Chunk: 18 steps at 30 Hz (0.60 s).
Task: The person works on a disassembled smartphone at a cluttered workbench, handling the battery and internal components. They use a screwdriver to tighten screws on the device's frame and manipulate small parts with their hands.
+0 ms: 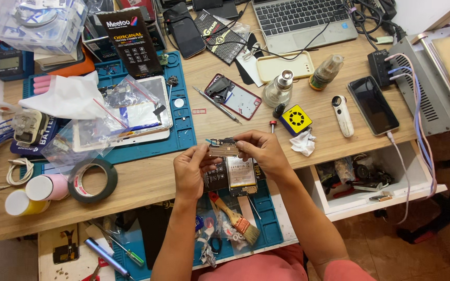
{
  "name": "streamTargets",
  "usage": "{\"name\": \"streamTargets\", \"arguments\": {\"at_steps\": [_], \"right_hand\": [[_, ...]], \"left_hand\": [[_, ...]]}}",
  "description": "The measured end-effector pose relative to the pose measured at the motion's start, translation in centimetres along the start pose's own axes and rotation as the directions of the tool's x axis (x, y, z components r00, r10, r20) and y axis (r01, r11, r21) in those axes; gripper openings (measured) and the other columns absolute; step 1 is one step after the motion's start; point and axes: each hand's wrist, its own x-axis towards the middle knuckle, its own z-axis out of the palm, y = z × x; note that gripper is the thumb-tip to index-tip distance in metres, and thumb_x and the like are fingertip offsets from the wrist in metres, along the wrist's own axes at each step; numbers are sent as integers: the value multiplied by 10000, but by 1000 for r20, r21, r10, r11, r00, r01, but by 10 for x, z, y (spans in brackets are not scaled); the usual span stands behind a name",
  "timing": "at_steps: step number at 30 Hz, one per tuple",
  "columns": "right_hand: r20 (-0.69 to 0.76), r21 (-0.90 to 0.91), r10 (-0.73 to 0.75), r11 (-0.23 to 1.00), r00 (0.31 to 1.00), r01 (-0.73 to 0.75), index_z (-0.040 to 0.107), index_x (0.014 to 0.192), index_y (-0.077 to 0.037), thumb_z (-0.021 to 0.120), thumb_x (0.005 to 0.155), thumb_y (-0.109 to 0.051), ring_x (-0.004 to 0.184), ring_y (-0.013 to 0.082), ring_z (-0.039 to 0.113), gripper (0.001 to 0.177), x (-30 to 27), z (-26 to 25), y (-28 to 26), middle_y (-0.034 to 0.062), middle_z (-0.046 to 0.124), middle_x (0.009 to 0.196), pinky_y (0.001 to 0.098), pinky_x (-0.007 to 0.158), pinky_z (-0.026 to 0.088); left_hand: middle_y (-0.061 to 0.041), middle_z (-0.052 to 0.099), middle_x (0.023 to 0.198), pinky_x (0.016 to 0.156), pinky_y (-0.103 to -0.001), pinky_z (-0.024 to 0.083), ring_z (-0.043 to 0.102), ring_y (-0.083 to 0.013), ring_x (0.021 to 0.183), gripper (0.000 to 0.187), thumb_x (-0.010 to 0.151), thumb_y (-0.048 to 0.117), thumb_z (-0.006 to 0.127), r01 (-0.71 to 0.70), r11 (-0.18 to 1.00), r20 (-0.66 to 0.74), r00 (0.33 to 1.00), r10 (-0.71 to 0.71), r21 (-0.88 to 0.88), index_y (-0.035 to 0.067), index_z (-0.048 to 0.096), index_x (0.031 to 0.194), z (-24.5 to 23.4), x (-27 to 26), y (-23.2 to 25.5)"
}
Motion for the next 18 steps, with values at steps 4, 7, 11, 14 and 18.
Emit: {"name": "streamTargets", "arguments": {"at_steps": [4,7,11,14,18], "right_hand": [[17,0,16,1000,1000,-16,644,981,65,629,795,-10,569,150,633,201,-2,3,-5,135,632,699,210,488,529],[32,-23,9,1000,999,-9,641,993,65,631,795,-9,575,152,637,212,-3,5,-4,136,632,699,211,499,533],[52,-132,-32,990,998,39,651,1021,6,636,799,-31,606,132,630,225,-11,16,-24,109,645,722,217,530,528],[114,-384,-288,870,951,310,648,1078,-69,711,740,-76,706,153,636,344,-18,20,-41,90,647,868,241,582,527],[418,-617,-493,463,763,637,669,1033,-105,773,681,-94,913,277,628,368,-24,15,-61,103,637,1046,360,748,515]], "left_hand": [[-204,670,739,494,-278,567,687,-269,666,227,891,174,553,-10,1000,9,1000,9,9,-31,649,890,-3,3,0],[-109,633,688,471,-249,565,634,-160,610,223,880,149,564,-73,994,13,997,72,87,-34,651,974,6,-2,8],[-80,596,642,474,-241,557,560,-101,593,141,834,98,640,-179,956,8,983,183,233,-13,686,909,3,-1,4],[-90,594,632,488,-262,566,560,-107,586,142,839,93,637,-186,958,-9,981,192,218,-25,683,905,2,0,0],[-109,610,628,502,-255,569,592,-124,580,155,844,100,633,-203,955,5,978,207,216,-30,675,917,8,0,1]]}}
